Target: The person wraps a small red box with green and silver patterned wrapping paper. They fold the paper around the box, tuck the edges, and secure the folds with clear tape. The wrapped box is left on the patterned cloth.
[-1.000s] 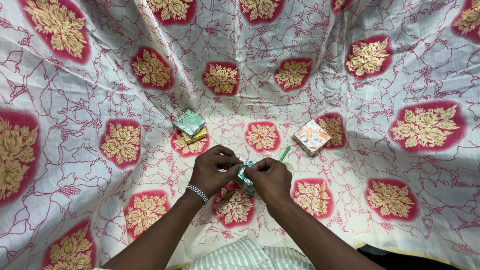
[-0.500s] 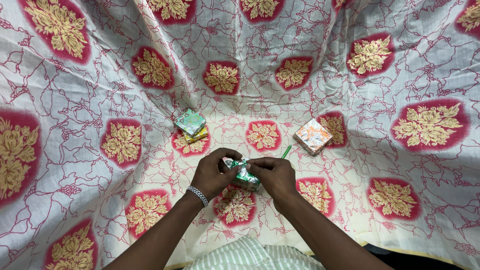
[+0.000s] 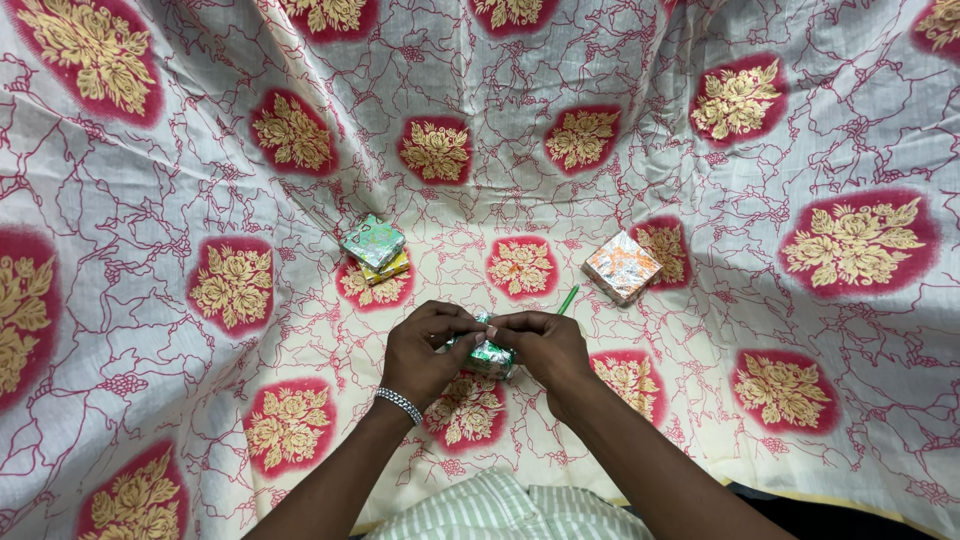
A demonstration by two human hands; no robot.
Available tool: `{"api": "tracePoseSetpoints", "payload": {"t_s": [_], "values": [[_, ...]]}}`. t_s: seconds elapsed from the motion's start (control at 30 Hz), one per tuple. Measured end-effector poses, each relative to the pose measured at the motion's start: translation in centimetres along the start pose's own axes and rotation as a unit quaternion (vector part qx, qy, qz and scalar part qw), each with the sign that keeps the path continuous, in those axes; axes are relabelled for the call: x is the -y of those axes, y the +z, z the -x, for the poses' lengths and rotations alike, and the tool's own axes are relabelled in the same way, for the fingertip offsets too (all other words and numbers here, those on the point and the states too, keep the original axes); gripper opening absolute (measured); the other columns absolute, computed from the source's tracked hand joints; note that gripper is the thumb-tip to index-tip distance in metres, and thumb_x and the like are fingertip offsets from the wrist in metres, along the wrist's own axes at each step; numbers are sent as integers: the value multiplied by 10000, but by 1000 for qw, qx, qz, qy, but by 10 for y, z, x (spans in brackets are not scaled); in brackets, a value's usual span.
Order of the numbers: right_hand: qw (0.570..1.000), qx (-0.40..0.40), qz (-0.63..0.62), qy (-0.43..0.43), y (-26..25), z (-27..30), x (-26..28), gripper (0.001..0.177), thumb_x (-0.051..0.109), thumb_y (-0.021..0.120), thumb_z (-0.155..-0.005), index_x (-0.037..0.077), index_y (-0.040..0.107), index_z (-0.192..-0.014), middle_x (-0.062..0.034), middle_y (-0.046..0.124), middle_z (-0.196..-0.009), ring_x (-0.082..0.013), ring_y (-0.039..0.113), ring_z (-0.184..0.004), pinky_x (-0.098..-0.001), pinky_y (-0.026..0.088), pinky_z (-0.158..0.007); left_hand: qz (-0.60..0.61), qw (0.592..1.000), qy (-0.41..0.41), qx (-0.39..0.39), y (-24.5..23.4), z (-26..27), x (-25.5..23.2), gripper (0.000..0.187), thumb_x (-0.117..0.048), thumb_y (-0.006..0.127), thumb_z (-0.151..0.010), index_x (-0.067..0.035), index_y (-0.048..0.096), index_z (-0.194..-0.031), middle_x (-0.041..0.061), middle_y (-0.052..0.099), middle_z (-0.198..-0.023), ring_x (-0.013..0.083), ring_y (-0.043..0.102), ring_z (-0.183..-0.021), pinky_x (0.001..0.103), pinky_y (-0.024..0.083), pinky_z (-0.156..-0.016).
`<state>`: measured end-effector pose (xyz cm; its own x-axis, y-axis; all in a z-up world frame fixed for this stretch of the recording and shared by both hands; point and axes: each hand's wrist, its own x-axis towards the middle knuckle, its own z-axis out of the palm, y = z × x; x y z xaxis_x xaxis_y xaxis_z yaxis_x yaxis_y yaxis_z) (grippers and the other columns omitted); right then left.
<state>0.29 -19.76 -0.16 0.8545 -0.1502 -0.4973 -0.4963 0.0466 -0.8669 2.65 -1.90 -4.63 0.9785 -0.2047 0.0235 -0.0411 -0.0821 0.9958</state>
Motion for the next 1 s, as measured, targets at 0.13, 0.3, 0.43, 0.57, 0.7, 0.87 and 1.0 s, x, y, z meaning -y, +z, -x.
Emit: {"api": "tracePoseSetpoints", "payload": {"t_s": [0.13, 0.3, 0.43, 0.57, 0.7, 0.87, 1.0], "values": [[999, -9, -49, 18, -11, -2, -7, 268, 126, 733, -876, 26, 772, -1121, -71, 771, -994, -127, 711, -864, -314, 581, -804, -24, 998, 33, -46, 8, 6, 4, 192, -39, 805, -794, -107, 832, -972, 50, 696, -1121, 149, 728, -1041, 273, 626, -899], [985, -133, 104, -23, -54, -6, -26, 485, 139, 747, -807, 72, 662, -1280, -66, 716, -1023, -194, 743, -868, -365, 630, -785, -76, 992, 65, -73, 9, 13, -9, 200, -75, 820, -780, -121, 835, -973, 53, 627, -1223, 169, 665, -1098, 298, 583, -938], [919, -171, 344, -94, -80, -20, -38, 741, 306, 885, -698, 72, 583, -1333, -125, 634, -1112, -265, 668, -994, -409, 568, -854, -208, 967, 38, -142, 16, 21, -21, 178, -95, 855, -717, -133, 834, -890, 78, 446, -1211, 244, 539, -1004, 379, 524, -886], [887, -143, 417, -135, -84, -35, -45, 839, 476, 912, -658, 54, 583, -1304, -167, 578, -1185, -275, 612, -1094, -436, 527, -925, -254, 948, 63, -181, 30, 22, -20, 384, -69, 851, -724, -106, 689, -1070, 98, 431, -1192, 268, 508, -1087, 414, 477, -961], [866, -124, 465, -140, -84, -41, -41, 676, 460, 864, -700, 74, 661, -1216, -151, 590, -1183, -286, 594, -1121, -440, 511, -946, -204, 954, -58, -212, 31, 15, -10, 669, -137, 893, -693, -104, 536, -1258, 97, 493, -1203, 249, 541, -1054, 388, 508, -949], [886, -77, 418, -184, -82, -37, -13, 523, 290, 802, -757, 62, 694, -1216, -137, 655, -1141, -253, 690, -1036, -386, 547, -966, 14, 981, -154, -114, 14, 1, 1, 565, -103, 854, -700, -131, 702, -1243, 60, 688, -1178, 166, 642, -1020, 319, 565, -881], [975, 125, 148, -110, -72, -29, 18, 510, 103, 663, -804, 96, 639, -1314, -85, 723, -1189, -245, 730, -993, -364, 590, -883, 125, 974, -187, -29, 4, -10, 6, 355, -41, 833, -734, -67, 808, -1088, 66, 781, -1003, 152, 705, -882, 300, 589, -826]]}}
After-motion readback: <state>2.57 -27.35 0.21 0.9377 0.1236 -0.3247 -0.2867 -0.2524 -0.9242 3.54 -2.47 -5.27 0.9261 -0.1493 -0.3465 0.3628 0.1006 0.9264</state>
